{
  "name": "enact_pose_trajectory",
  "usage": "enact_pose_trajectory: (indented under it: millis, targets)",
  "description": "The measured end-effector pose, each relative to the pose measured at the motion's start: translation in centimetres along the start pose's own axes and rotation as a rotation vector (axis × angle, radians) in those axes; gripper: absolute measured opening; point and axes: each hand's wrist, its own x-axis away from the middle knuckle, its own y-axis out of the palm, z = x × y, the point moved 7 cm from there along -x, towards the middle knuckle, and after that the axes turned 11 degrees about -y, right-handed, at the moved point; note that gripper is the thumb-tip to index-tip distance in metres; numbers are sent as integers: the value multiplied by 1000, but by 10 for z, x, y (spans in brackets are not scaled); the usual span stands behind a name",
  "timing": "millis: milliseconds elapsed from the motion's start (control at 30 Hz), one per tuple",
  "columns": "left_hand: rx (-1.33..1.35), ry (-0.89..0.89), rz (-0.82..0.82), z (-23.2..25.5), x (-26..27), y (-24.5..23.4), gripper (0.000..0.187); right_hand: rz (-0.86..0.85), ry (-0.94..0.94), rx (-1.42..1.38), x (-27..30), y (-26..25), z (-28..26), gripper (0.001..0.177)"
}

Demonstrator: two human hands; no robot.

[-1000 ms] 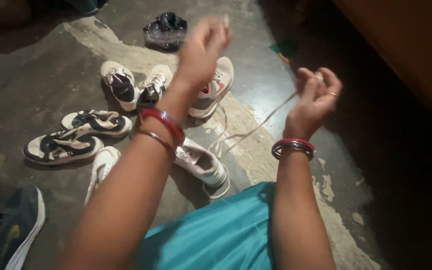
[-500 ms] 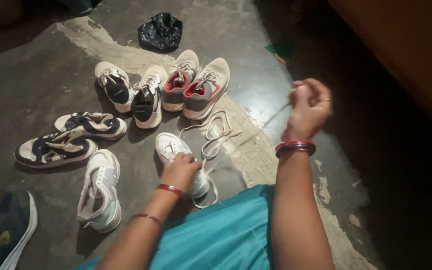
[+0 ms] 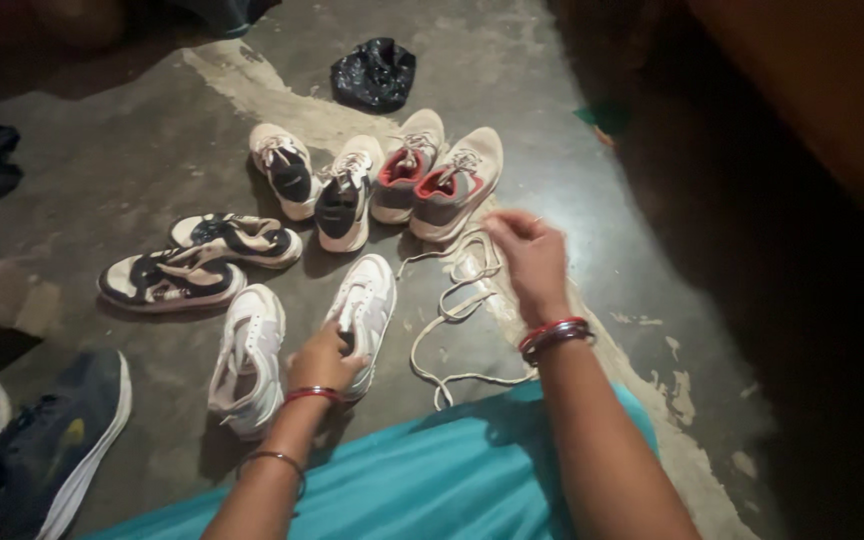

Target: The person sits on the floor and laces two pairs of sneakers. They first thread and tie the laces on a dark blue pair, then move to a white pair and repeat the lacing process.

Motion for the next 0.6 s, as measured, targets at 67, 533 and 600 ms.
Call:
enact_pose_trajectory:
  millis: [67, 533, 600]
  targets:
    - [-72, -10, -46, 1, 2, 9, 67, -126, 235, -176, 17, 35, 33, 15]
    - [202, -5, -108, -12, 24, 41, 55, -580, 348, 343, 112, 122, 112, 19]
    - [357, -68, -118, -17, 25, 48, 41, -624, 382, 362, 121, 127, 118, 17]
